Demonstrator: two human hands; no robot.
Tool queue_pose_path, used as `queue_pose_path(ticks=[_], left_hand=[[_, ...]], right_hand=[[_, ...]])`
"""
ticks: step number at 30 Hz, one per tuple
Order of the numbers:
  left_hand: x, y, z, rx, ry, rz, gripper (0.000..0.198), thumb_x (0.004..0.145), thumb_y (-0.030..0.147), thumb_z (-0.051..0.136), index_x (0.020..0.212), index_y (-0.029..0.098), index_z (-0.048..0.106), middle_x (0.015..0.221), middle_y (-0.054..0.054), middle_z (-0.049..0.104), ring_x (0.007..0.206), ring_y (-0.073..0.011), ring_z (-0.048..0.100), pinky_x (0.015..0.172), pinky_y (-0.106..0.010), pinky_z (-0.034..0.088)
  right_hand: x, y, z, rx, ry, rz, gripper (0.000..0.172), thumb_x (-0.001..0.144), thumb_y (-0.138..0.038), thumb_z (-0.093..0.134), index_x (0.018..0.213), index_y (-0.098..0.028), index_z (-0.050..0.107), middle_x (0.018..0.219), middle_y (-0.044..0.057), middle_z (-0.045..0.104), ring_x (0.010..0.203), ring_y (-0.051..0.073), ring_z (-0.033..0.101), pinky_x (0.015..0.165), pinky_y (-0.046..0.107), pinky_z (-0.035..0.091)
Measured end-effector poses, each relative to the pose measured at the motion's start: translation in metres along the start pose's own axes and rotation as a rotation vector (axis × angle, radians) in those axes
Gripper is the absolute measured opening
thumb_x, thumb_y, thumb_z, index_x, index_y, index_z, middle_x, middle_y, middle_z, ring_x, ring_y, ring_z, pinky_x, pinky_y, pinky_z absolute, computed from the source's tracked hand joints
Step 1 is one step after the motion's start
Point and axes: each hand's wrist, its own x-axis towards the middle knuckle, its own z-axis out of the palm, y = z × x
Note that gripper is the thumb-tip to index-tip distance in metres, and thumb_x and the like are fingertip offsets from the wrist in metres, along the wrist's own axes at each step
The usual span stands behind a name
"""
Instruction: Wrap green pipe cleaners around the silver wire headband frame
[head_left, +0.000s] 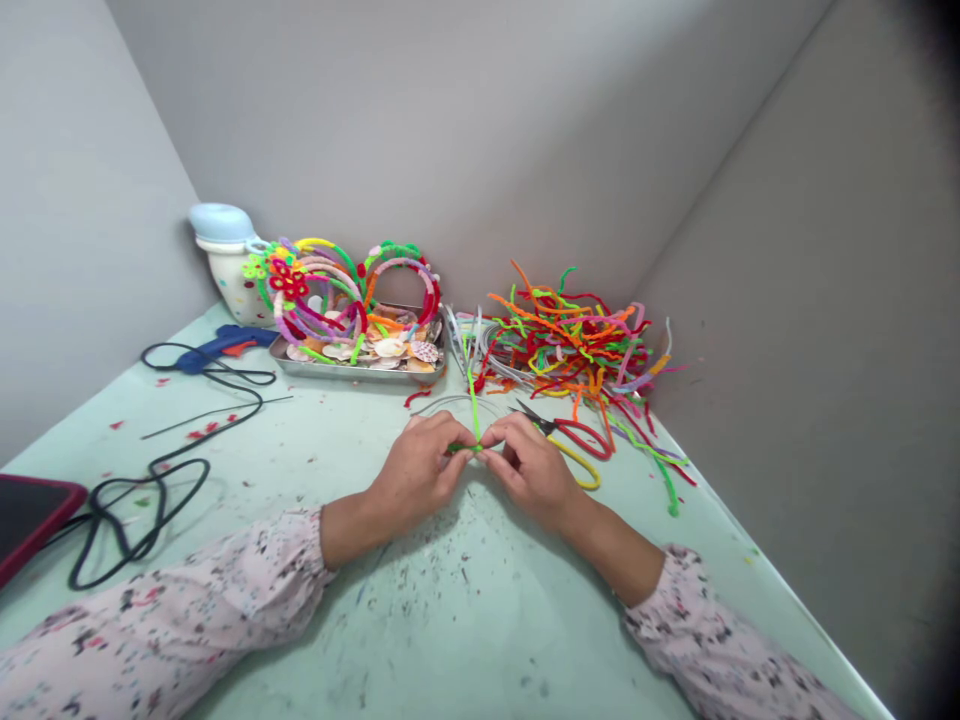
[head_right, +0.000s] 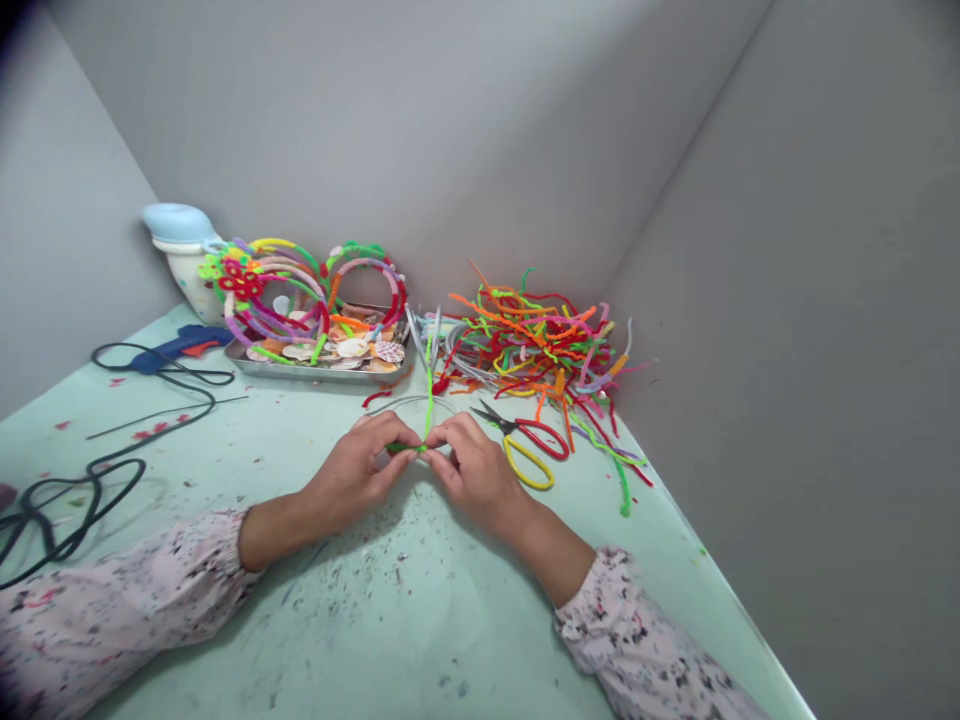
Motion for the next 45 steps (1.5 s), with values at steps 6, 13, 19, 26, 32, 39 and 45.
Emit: queue_pose_path(ticks=[6, 13, 19, 26, 32, 39, 45], left_hand=[[-0.0005, -0.0021, 0.0009, 0.018, 0.001, 0.039, 0.009, 0.084, 0.016, 0.053, 0.088, 0.017, 0.061, 0.084, -0.003, 0.062, 0.083, -0.0189, 0.056, 0.079, -0.034, 0.038], [-0.0014, -0.0038, 0.0012, 0.052, -0.023, 0.077, 0.008, 0.084, 0.015, 0.052, 0.084, 0.017, 0.06, 0.08, -0.003, 0.061, 0.081, -0.0189, 0.055, 0.077, -0.034, 0.038], [-0.0003, -0.0023, 0.0, 0.048, -0.014, 0.07, 0.008, 0.083, 0.014, 0.052, 0.086, 0.017, 0.06, 0.082, -0.003, 0.061, 0.082, -0.0189, 0.056, 0.077, -0.035, 0.039], [-0.0007, -0.0026, 0.0, 0.055, -0.016, 0.087, 0.009, 0.083, 0.012, 0.052, 0.085, 0.017, 0.059, 0.082, -0.003, 0.061, 0.082, -0.0188, 0.055, 0.077, -0.035, 0.038], [-0.0005, -0.0031, 0.0002, 0.059, -0.042, 0.099, 0.009, 0.083, 0.012, 0.052, 0.085, 0.017, 0.059, 0.081, -0.003, 0.06, 0.082, -0.0187, 0.055, 0.078, -0.035, 0.038], [-0.0007, -0.0019, 0.0006, 0.059, -0.06, 0.107, 0.01, 0.084, 0.012, 0.051, 0.085, 0.018, 0.059, 0.082, -0.003, 0.061, 0.084, -0.0186, 0.055, 0.079, -0.035, 0.038], [-0.0012, -0.0012, 0.0001, 0.07, -0.03, 0.096, 0.01, 0.084, 0.013, 0.05, 0.087, 0.018, 0.058, 0.082, -0.003, 0.06, 0.084, -0.0194, 0.055, 0.079, -0.035, 0.039]], right_hand=[[0.0027, -0.0016, -0.003, -0.01, -0.018, -0.008, 0.005, 0.089, -0.022, 0.054, 0.094, -0.02, 0.057, 0.095, 0.005, 0.055, 0.076, 0.014, 0.056, 0.069, 0.027, 0.047], [0.0038, -0.0024, -0.0049, -0.014, -0.094, 0.01, 0.005, 0.09, -0.021, 0.052, 0.089, -0.02, 0.056, 0.091, 0.004, 0.055, 0.08, 0.015, 0.055, 0.073, 0.028, 0.046], [0.0016, 0.0001, -0.0029, 0.008, -0.042, 0.003, 0.005, 0.089, -0.023, 0.054, 0.092, -0.02, 0.057, 0.091, 0.004, 0.056, 0.068, 0.012, 0.052, 0.064, 0.025, 0.043], [0.0023, 0.0004, -0.0029, 0.016, -0.058, -0.002, 0.003, 0.089, -0.022, 0.054, 0.09, -0.02, 0.057, 0.091, 0.004, 0.056, 0.08, 0.015, 0.054, 0.071, 0.027, 0.044], [0.0038, -0.001, -0.0023, 0.054, -0.1, 0.007, 0.005, 0.09, -0.02, 0.051, 0.086, -0.02, 0.054, 0.09, 0.004, 0.056, 0.082, 0.016, 0.054, 0.074, 0.028, 0.043], [0.0021, 0.0005, -0.0018, 0.102, -0.099, -0.016, 0.006, 0.09, -0.019, 0.05, 0.088, -0.02, 0.055, 0.101, 0.007, 0.06, 0.092, 0.017, 0.057, 0.081, 0.03, 0.045], [0.002, -0.0013, -0.004, 0.107, -0.062, 0.07, 0.006, 0.086, -0.024, 0.057, 0.087, -0.02, 0.06, 0.116, 0.009, 0.06, 0.064, 0.011, 0.057, 0.059, 0.026, 0.046]])
